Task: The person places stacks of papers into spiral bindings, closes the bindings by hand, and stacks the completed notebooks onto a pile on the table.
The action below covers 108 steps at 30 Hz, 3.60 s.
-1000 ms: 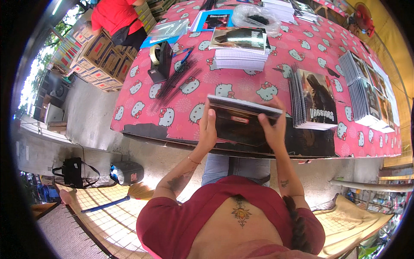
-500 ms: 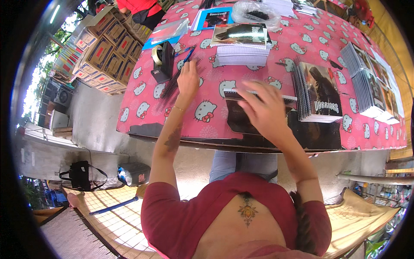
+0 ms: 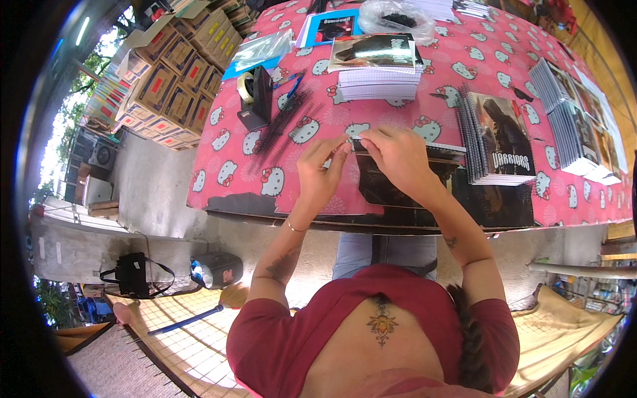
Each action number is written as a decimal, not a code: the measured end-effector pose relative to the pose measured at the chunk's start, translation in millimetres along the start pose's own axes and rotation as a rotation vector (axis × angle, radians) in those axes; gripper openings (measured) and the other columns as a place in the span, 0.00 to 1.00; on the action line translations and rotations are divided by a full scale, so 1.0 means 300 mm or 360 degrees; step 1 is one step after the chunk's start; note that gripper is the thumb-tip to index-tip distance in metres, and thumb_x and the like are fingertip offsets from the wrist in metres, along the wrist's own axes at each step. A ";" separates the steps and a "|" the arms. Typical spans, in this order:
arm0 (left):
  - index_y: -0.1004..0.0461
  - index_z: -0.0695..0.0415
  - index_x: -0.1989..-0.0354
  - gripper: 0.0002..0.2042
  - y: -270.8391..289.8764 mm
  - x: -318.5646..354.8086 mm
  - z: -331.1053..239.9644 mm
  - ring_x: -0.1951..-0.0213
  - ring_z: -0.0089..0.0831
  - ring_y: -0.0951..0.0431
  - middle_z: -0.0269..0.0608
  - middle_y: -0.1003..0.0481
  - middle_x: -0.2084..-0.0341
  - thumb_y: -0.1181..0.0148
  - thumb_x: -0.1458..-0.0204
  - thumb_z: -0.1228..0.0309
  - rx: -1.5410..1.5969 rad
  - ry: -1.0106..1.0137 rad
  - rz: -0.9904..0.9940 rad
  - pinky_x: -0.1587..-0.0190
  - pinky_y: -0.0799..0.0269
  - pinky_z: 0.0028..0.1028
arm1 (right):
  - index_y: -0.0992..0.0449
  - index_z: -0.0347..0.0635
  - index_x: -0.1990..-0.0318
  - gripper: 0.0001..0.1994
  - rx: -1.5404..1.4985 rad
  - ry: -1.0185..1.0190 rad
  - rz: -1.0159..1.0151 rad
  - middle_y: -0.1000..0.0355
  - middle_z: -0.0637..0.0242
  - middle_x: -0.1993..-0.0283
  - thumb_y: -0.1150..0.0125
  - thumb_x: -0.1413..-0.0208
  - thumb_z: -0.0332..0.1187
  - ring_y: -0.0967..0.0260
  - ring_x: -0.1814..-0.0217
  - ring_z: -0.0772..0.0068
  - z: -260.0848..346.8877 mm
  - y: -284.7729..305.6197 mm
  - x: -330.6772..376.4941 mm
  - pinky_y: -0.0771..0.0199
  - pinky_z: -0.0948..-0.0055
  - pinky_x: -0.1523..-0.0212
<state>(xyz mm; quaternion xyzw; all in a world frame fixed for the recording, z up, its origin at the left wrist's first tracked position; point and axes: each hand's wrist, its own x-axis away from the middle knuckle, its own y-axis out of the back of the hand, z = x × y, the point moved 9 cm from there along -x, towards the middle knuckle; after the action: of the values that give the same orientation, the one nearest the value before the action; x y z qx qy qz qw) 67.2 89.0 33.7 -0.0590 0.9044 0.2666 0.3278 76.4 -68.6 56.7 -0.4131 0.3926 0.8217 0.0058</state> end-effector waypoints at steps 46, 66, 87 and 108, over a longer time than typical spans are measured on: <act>0.44 0.70 0.30 0.42 -0.236 0.063 -0.098 0.25 0.58 0.50 0.64 0.46 0.28 0.48 0.40 0.44 -0.1224 -0.0598 0.0468 0.29 0.63 0.64 | 0.19 0.49 0.50 0.14 0.0226 -0.0099 0.0435 0.21 0.62 0.65 0.37 0.44 0.33 0.22 0.63 0.54 -0.126 0.133 0.081 0.26 0.55 0.59; 0.42 0.66 0.29 0.41 -0.368 0.103 -0.164 0.26 0.48 0.46 0.57 0.41 0.29 0.45 0.42 0.45 -0.1281 -0.0968 0.0936 0.27 0.58 0.57 | 0.32 0.49 0.34 0.31 0.0204 -0.0024 0.0065 0.21 0.55 0.51 0.30 0.47 0.34 0.22 0.50 0.57 -0.103 0.273 0.120 0.25 0.60 0.50; 0.41 0.67 0.32 0.40 -0.367 -0.117 -0.232 0.27 0.52 0.44 0.61 0.40 0.31 0.44 0.42 0.45 -0.1303 -0.0971 0.0671 0.30 0.52 0.58 | 0.32 0.39 0.42 0.19 -0.1476 -0.0986 -0.0083 0.26 0.71 0.54 0.34 0.38 0.27 0.30 0.54 0.84 -0.366 0.034 0.379 0.28 0.78 0.52; 0.42 0.71 0.31 0.42 -0.434 0.083 -0.258 0.25 0.56 0.49 0.64 0.46 0.28 0.45 0.42 0.44 -0.0940 -0.0900 0.1020 0.28 0.60 0.59 | 0.22 0.32 0.60 0.11 -0.1283 -0.0787 0.0026 0.30 0.68 0.75 0.36 0.38 0.34 0.41 0.70 0.82 -0.326 0.036 0.354 0.36 0.70 0.70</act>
<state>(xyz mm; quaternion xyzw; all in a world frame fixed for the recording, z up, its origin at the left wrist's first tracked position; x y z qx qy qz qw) 40.9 -60.6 10.1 0.2051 0.6394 0.6030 0.4306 68.7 -173.2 -43.2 -0.1713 0.0326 0.9823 -0.0683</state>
